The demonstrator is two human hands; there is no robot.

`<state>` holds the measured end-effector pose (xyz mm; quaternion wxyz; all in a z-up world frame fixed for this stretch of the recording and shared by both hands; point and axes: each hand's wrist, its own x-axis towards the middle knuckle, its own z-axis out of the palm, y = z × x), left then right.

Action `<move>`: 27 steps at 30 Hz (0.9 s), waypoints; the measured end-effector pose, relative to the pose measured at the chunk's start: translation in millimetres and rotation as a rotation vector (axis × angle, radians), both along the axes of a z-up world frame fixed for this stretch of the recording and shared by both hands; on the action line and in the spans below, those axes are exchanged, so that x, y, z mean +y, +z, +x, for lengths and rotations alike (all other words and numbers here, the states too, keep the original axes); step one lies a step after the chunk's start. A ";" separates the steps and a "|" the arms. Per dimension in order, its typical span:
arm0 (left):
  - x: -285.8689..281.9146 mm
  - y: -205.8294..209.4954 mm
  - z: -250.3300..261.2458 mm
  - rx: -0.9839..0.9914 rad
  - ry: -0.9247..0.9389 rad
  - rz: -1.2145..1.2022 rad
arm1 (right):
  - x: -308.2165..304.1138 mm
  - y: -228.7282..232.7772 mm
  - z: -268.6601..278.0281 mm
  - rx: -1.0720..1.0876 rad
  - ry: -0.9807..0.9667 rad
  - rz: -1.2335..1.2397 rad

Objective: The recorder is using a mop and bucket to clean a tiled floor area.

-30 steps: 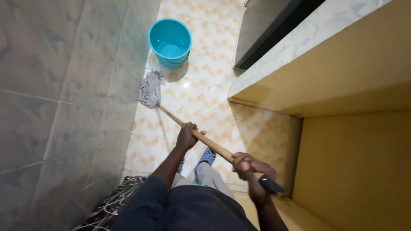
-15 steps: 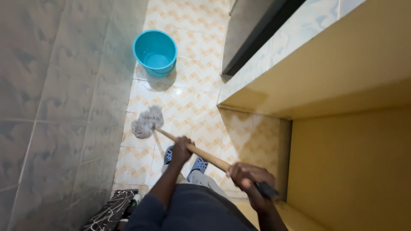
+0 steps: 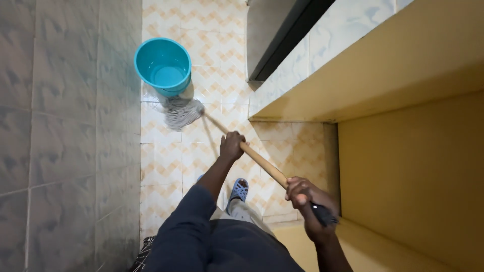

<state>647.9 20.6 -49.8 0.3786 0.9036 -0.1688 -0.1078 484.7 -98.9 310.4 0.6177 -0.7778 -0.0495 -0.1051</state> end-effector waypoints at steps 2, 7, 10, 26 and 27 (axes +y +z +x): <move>-12.0 -14.3 6.4 -0.057 0.003 0.014 | 11.7 0.0 2.5 0.007 -0.005 -0.051; -33.9 -17.6 21.7 -0.002 -0.109 -0.042 | 31.8 -2.5 2.0 0.047 0.025 -0.333; -49.0 10.3 6.4 0.099 -0.175 -0.125 | 21.1 -5.1 -1.3 -0.040 -0.067 -0.264; 52.8 38.8 -42.3 0.115 -0.136 0.018 | 21.6 -30.2 -25.7 -0.219 -0.226 0.492; 65.3 19.1 -31.4 -0.006 -0.087 0.012 | 33.4 -36.4 -16.3 -0.190 -0.223 0.459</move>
